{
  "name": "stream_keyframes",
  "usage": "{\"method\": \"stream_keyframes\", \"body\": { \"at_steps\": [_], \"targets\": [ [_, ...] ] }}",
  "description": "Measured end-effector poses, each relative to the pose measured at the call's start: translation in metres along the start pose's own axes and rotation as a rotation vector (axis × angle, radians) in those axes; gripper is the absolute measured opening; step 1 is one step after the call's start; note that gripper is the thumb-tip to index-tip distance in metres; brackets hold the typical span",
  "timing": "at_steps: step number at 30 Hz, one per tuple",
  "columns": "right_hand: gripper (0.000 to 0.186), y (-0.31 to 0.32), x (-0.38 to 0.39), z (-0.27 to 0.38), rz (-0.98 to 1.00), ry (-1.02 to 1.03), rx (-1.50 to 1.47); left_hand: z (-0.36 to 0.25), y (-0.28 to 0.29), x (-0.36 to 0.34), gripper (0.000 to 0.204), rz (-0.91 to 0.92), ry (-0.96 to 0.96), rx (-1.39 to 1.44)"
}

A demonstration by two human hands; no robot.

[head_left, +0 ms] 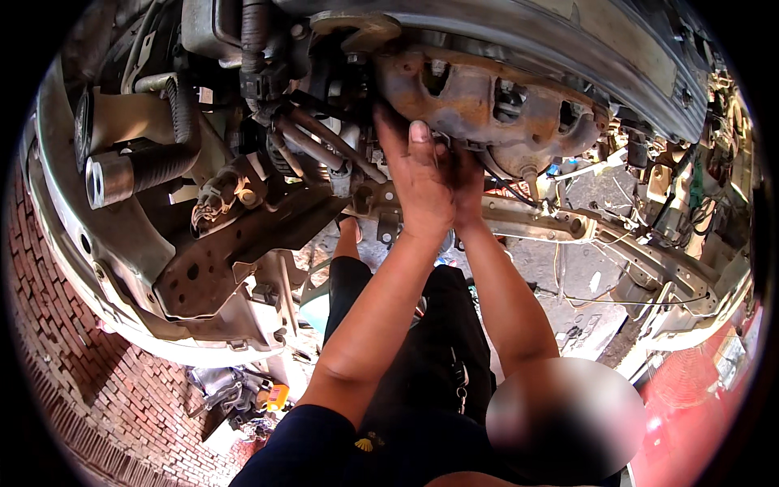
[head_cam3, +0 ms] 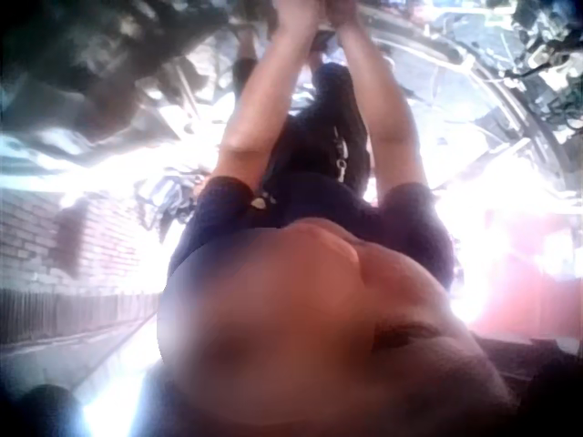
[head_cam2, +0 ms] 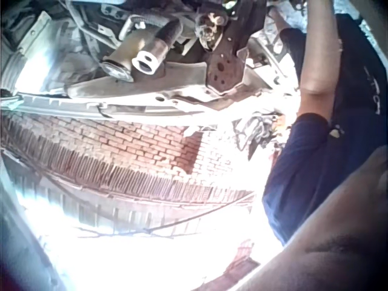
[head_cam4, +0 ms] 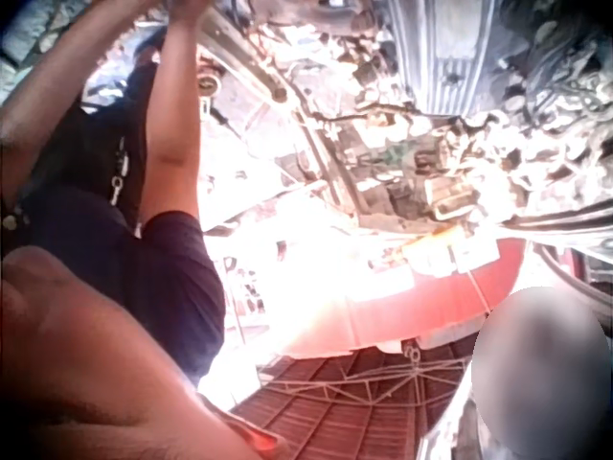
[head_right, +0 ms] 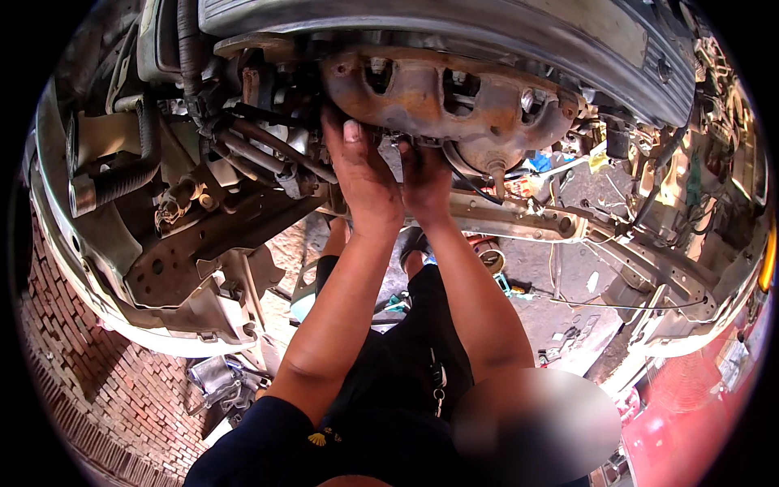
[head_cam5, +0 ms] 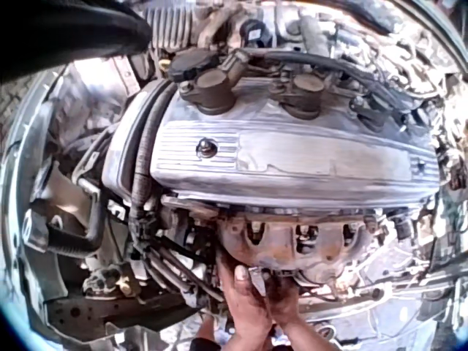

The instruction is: The person works on a car engine compartment, using a hand tool and their hands to loosen and detach components around the exhaust manifold.

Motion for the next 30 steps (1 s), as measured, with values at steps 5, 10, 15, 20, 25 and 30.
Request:
{"method": "stream_keyframes", "body": {
  "at_steps": [5, 10, 15, 20, 25, 30],
  "targets": [
    [0.032, -0.004, -0.004, -0.011, -0.162, 0.125, -0.249, 0.003, 0.002, -0.007, 0.064, -0.009, -0.047, -0.015],
    [0.025, -0.01, -0.016, -0.033, 0.059, -0.037, -0.219, 0.006, 0.008, -0.015, 0.058, 0.0, -0.087, 0.059],
    [0.019, -0.018, -0.018, -0.043, -0.007, -0.042, -0.357, 0.009, 0.008, -0.018, 0.06, -0.007, -0.113, 0.061],
    [0.018, -0.02, -0.022, -0.036, 0.013, 0.048, -0.105, 0.005, 0.007, -0.02, 0.062, 0.007, -0.151, 0.003],
    [0.022, -0.011, -0.008, -0.043, -0.068, 0.088, -0.295, -0.007, -0.009, -0.004, 0.07, 0.025, -0.018, -0.395],
    [0.02, 0.014, 0.057, -0.019, 0.135, 0.029, 0.03, 0.02, 0.003, 0.065, 0.075, 0.192, 0.153, -0.458]
  ]
}}
Point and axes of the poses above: each hand's wrist, its own x-axis away from the middle knuckle, its own y-axis out of the back of the hand, z = x × y, the point moved 7 cm from there along -x, towards the middle knuckle, and after that the axes turned 12 degrees about z, right-handed, at the moved point
